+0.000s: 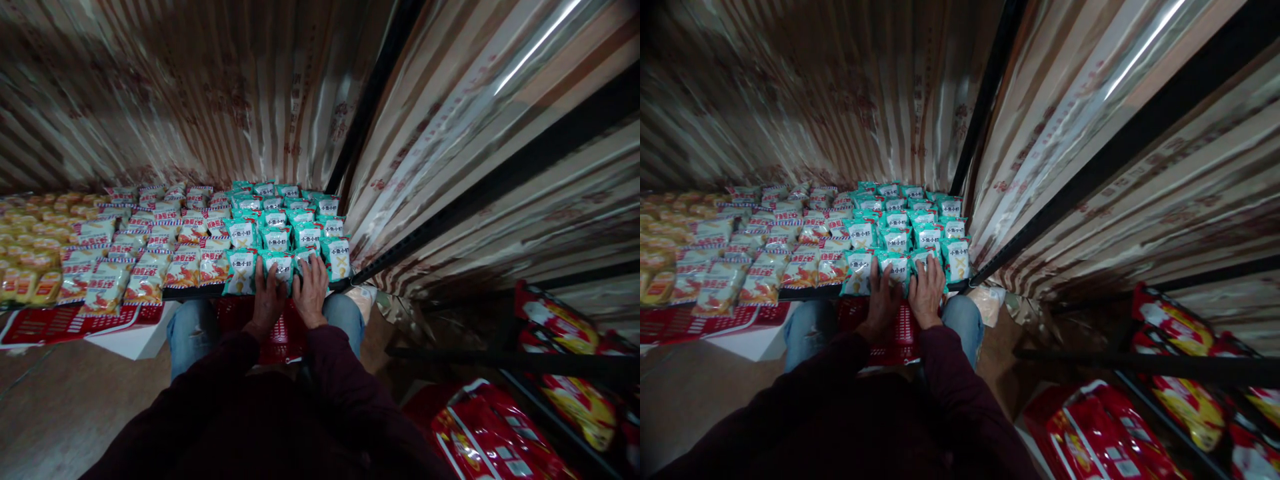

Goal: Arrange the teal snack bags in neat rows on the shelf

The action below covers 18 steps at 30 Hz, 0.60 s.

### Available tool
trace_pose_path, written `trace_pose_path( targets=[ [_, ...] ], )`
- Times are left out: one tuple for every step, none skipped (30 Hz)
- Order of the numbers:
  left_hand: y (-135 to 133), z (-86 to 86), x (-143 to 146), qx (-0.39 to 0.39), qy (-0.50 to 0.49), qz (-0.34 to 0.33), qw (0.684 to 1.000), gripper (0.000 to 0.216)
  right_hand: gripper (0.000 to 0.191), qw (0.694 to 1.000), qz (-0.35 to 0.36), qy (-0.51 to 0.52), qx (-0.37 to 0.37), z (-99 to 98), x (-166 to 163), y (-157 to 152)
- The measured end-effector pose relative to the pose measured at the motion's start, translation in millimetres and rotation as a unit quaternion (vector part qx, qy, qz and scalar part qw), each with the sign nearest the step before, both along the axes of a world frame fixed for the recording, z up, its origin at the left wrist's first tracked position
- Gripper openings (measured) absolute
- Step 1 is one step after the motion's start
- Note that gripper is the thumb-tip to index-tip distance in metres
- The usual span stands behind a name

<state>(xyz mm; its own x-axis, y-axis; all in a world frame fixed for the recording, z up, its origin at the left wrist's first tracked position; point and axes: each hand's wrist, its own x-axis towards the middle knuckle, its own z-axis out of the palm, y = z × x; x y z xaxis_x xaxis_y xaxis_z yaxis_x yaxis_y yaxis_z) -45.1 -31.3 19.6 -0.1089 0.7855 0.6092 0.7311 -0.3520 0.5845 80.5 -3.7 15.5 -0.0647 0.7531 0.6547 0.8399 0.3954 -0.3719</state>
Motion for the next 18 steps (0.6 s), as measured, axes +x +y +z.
trace_pose_path(
  targets=[
    [0, -1.2, 0, -0.001, 0.001, -0.001, 1.0, 0.054, 0.044, 1.0, -0.02, -0.007, -0.013, -1.2, 1, 0],
    [0, -2.8, -1, -0.003, 0.003, -0.004, 1.0, 0.054, 0.047, 0.999, -0.032, -0.014, -0.027, -2.8, 2, 1],
    [0, -4.7, -1, -0.004, 0.004, -0.007, 1.0, 0.054, 0.049, 0.998, -0.037, -0.021, -0.038, -4.8, 2, 1],
    [0, -6.7, -1, -0.005, 0.005, -0.009, 1.0, 0.054, 0.05, 0.998, -0.037, -0.026, -0.047, -7.0, 3, 2],
    [1, -8.3, -2, -0.007, 0.005, -0.012, 1.0, 0.055, 0.049, 0.998, -0.037, -0.028, -0.051, -9.2, 3, 2],
    [2, -9.4, -2, -0.008, 0.006, -0.014, 1.0, 0.056, 0.047, 0.998, -0.037, -0.027, -0.051, -11.1, 3, 3],
    [2, -9.7, -1, -0.008, 0.005, -0.015, 1.0, 0.056, 0.045, 0.998, -0.038, -0.022, -0.049, -12.5, 3, 4],
    [3, -9.2, -1, -0.006, 0.004, -0.016, 1.0, 0.056, 0.044, 0.998, -0.041, -0.015, -0.044, -13.0, 2, 4],
    [4, -7.9, 0, -0.003, 0.002, -0.016, 1.0, 0.056, 0.043, 0.998, -0.044, -0.006, -0.038, -12.8, 2, 5],
    [4, -5.9, 1, 0.001, -0.001, -0.017, 1.0, 0.055, 0.042, 0.998, -0.046, 0.005, -0.031, -11.9, 1, 7],
    [5, -3.5, 2, 0.005, -0.003, -0.018, 1.0, 0.055, 0.043, 0.998, -0.049, 0.017, -0.023, -10.5, 1, 9],
    [6, -1.1, 3, 0.007, -0.006, -0.019, 1.0, 0.055, 0.043, 0.998, -0.054, 0.029, -0.015, -8.8, 0, 11],
    [6, 1.0, 4, 0.007, -0.009, -0.018, 1.0, 0.055, 0.043, 0.997, -0.061, 0.04, -0.007, -7.3, 0, 13],
    [7, 2.7, 5, 0.005, -0.009, -0.018, 1.0, 0.055, 0.043, 0.996, -0.071, 0.051, 0.0, -6.2, -1, 16],
    [8, 3.6, 6, 0.004, -0.009, -0.018, 1.0, 0.054, 0.043, 0.995, -0.083, 0.061, 0.006, -5.8, -1, 19],
    [8, 3.6, 6, 0.003, -0.007, -0.019, 1.0, 0.054, 0.043, 0.993, -0.094, 0.066, 0.008, -6.3, -1, 21],
    [9, 2.9, 7, 0.003, -0.005, -0.02, 1.0, 0.053, 0.043, 0.992, -0.103, 0.068, 0.007, -7.7, -2, 24],
    [10, 1.5, 7, 0.003, -0.004, -0.022, 1.0, 0.052, 0.043, 0.992, -0.106, 0.064, 0.004, -10.1, -2, 26]
  ],
)
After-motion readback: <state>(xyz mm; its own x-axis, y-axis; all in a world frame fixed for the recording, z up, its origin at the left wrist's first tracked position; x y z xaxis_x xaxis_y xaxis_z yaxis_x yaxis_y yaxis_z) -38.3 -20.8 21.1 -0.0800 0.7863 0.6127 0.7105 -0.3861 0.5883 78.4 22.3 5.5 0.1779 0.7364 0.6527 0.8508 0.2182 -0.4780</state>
